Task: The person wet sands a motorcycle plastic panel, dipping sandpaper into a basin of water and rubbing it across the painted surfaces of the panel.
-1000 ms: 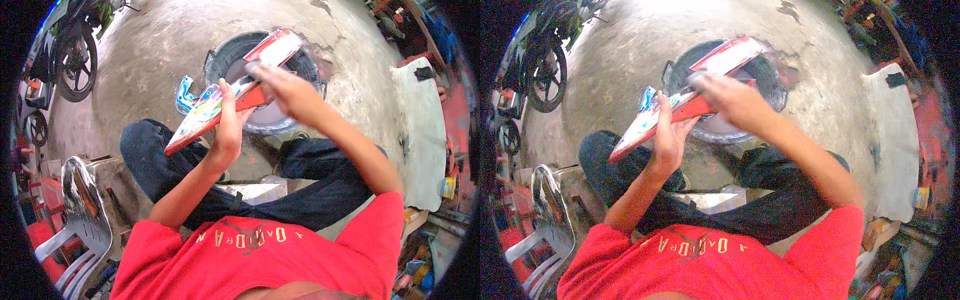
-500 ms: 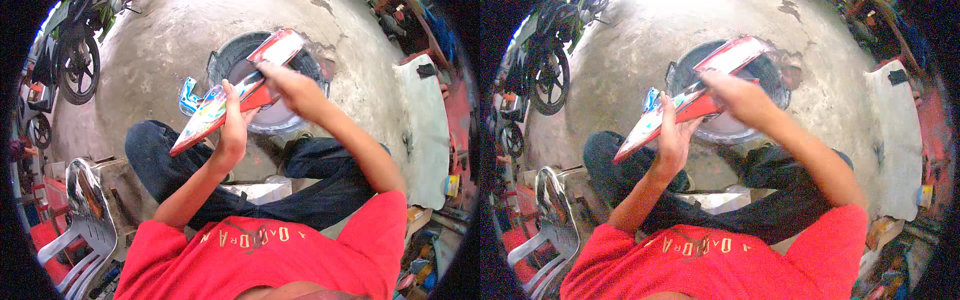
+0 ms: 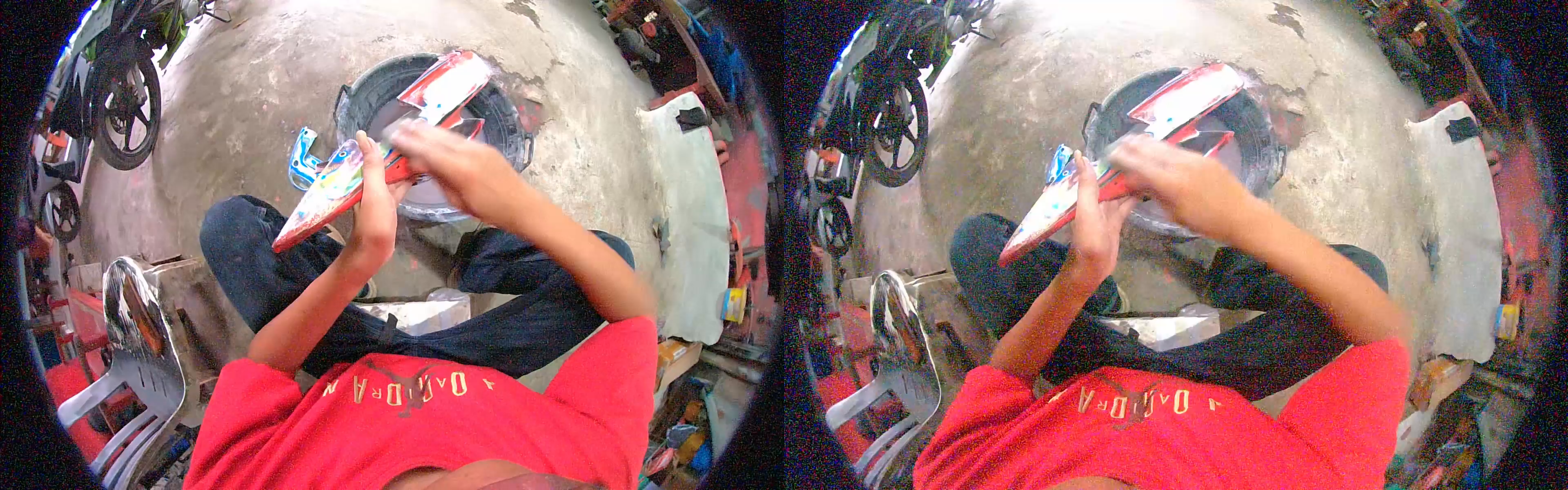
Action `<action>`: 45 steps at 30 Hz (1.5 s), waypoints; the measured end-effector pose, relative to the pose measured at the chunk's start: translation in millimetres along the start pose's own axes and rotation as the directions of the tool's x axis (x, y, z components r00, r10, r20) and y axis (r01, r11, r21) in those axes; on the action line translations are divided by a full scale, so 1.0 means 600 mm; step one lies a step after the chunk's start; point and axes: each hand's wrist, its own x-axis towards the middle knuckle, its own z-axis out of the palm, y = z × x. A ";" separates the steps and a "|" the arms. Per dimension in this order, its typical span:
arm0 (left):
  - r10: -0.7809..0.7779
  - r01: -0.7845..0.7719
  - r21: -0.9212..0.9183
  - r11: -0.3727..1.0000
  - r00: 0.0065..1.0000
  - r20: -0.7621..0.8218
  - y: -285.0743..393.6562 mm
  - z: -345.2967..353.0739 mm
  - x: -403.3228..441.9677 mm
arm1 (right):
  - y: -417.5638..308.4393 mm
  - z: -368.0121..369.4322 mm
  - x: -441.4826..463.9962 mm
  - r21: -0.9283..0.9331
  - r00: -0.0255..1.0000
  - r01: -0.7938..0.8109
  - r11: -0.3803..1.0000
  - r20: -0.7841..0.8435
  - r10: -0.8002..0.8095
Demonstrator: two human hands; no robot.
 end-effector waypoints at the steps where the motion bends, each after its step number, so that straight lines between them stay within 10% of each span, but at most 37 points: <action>1: -0.011 0.011 0.005 1.000 1.000 0.007 -0.003 -0.006 0.003 | -0.025 -0.003 0.003 0.049 1.000 0.020 0.999 0.001 -0.020; 7: 0.017 -0.017 0.006 1.000 1.000 0.009 -0.011 -0.004 0.006 | 0.108 0.007 -0.019 -0.072 0.970 -0.239 0.968 0.015 0.241; 11: 0.015 -0.015 -0.001 1.000 1.000 0.015 -0.011 -0.012 0.009 | -0.012 0.012 0.001 -0.007 0.994 0.098 0.995 -0.053 -0.098; 17: 0.018 -0.017 0.005 1.000 1.000 -0.021 -0.008 -0.005 0.001 | 0.087 -0.001 -0.009 -0.104 0.964 -0.264 0.959 0.016 0.267; 21: -0.028 0.028 0.015 0.999 1.000 0.000 -0.008 -0.014 0.009 | -0.015 0.004 -0.005 -0.013 0.994 0.103 0.995 -0.032 -0.104; 27: 0.006 -0.006 0.015 1.000 1.000 0.019 -0.008 -0.008 0.004 | 0.072 0.002 -0.014 -0.031 0.940 -0.339 0.940 0.031 0.339; 31: -0.014 0.013 0.030 0.999 0.999 0.037 -0.015 -0.023 0.013 | -0.031 0.010 -0.007 0.041 0.996 0.069 0.997 -0.061 -0.066; 37: 0.009 -0.009 0.041 0.999 1.000 0.008 -0.009 -0.004 -0.001 | 0.061 -0.025 0.001 -0.076 0.857 -0.468 0.880 0.203 0.474; 40: 0.004 -0.004 0.029 1.000 1.000 -0.009 -0.018 -0.009 0.003 | 0.000 0.004 -0.006 0.029 0.997 0.064 0.998 -0.037 -0.063; 45: -0.003 0.003 0.041 0.999 1.000 -0.003 -0.012 -0.005 -0.003 | 0.088 0.010 -0.020 -0.129 0.989 -0.148 0.981 -0.031 0.145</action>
